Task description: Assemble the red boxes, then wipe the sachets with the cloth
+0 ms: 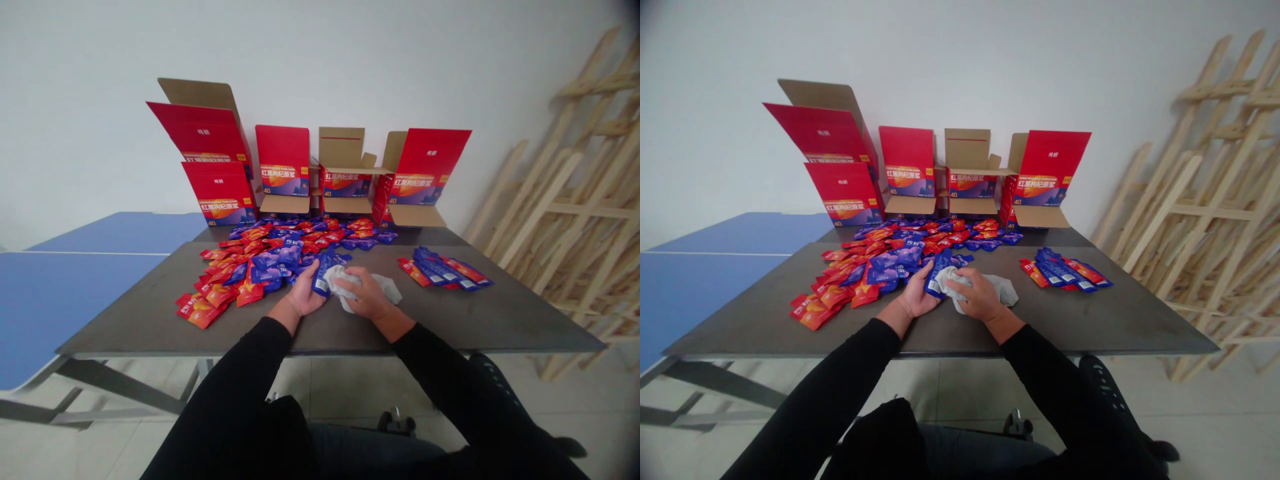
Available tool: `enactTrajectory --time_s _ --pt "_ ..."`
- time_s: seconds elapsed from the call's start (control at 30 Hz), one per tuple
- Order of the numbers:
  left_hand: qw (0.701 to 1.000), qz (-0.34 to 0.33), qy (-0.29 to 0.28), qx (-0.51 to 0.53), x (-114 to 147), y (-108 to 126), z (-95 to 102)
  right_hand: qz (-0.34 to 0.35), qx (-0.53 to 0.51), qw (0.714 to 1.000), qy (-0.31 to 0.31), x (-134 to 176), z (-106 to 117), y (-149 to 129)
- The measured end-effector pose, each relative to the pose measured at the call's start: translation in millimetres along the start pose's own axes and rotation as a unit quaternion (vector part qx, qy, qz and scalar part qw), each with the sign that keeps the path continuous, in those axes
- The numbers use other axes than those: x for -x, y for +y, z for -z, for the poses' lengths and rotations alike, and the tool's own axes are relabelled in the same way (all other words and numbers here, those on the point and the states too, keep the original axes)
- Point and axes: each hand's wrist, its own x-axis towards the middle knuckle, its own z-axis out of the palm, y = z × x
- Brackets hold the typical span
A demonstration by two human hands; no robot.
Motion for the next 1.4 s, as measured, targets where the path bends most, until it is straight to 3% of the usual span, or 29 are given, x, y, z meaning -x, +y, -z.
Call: enactTrajectory --time_s 0.13,0.27,0.4,0.7,1.0,1.27,1.4 --pt "0.999 0.042 -0.025 -0.018 0.3 -1.2 1.7 0.099 0.009 0.994 -0.045 -2.9 -3.8 -11.8" --pt "0.998 0.053 -0.023 -0.036 -0.5 -4.8 4.1 0.108 0.017 0.991 -0.083 -5.7 -4.3 -13.3" --pt "0.998 0.034 -0.018 -0.054 -2.2 -9.6 4.2 0.064 0.011 0.994 -0.090 -4.5 -5.1 -10.7" --pt "0.994 0.012 0.014 -0.105 -0.9 -14.5 -5.2 -0.071 0.031 0.996 -0.044 -1.7 -8.1 -6.8" --pt "0.990 0.048 0.028 -0.131 5.6 -11.8 -6.8 -0.167 0.046 0.985 0.005 -3.3 -7.1 -1.0" --pt "0.991 0.097 -0.034 -0.090 10.0 -3.2 -1.9 -0.223 0.060 0.972 0.040 -3.1 -6.7 10.4" --pt "0.994 0.082 -0.054 -0.040 9.0 1.6 0.8 -0.248 0.056 0.965 0.059 -0.2 -7.0 23.3"
